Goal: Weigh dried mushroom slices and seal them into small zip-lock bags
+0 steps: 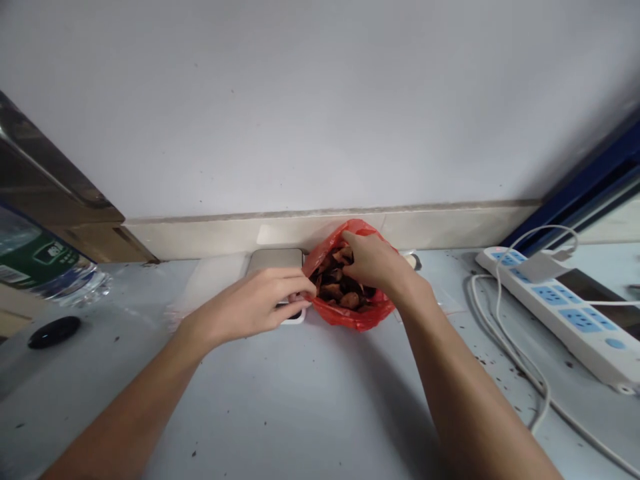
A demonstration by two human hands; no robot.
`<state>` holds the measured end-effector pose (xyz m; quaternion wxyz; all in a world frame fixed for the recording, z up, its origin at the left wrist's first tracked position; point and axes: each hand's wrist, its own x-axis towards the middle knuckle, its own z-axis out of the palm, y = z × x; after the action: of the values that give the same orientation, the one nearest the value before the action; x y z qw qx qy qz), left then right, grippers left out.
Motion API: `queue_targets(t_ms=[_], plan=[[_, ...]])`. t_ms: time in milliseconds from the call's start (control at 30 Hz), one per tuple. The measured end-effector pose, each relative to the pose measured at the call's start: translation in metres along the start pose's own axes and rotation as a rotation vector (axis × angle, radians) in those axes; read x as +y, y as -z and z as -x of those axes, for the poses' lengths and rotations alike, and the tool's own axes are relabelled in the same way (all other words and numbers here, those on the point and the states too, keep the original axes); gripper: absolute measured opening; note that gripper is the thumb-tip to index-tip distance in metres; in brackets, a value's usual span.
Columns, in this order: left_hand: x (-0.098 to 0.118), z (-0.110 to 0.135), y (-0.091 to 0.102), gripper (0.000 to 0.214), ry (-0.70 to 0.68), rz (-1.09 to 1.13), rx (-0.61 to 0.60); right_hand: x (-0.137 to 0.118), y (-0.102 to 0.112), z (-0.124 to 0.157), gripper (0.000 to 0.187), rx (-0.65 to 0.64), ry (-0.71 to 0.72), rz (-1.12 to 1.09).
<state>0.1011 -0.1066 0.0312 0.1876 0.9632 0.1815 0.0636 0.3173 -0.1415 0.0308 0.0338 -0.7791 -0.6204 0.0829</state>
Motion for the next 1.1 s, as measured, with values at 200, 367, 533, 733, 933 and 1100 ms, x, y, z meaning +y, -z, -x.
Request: queue_targets(t_ms=[200, 367, 533, 733, 933, 1100], plan=[[-0.001, 0.009, 0.012, 0.019, 0.004, -0.013, 0.096, 0.005, 0.001, -0.001, 0.024, 0.018, 0.047, -0.011], [-0.013, 0.019, 0.029, 0.02, 0.031, 0.001, 0.13, 0.003, 0.02, 0.012, 0.023, 0.148, 0.094, -0.168], [-0.032, 0.04, 0.053, 0.03, 0.292, -0.007, -0.004, -0.02, 0.041, 0.021, 0.02, 0.261, 0.293, -0.391], [-0.056, 0.065, 0.071, 0.05, 0.668, -0.041, -0.213, -0.088, 0.029, -0.005, 0.034, 0.138, 0.338, -0.354], [-0.061, 0.066, 0.074, 0.055, 0.793, 0.002, -0.291, -0.124, -0.009, -0.032, 0.034, -0.067, 0.269, -0.129], [-0.066, 0.062, 0.067, 0.051, 0.728, -0.005, -0.306, -0.118, -0.02, -0.038, 0.019, -0.081, 0.245, -0.157]])
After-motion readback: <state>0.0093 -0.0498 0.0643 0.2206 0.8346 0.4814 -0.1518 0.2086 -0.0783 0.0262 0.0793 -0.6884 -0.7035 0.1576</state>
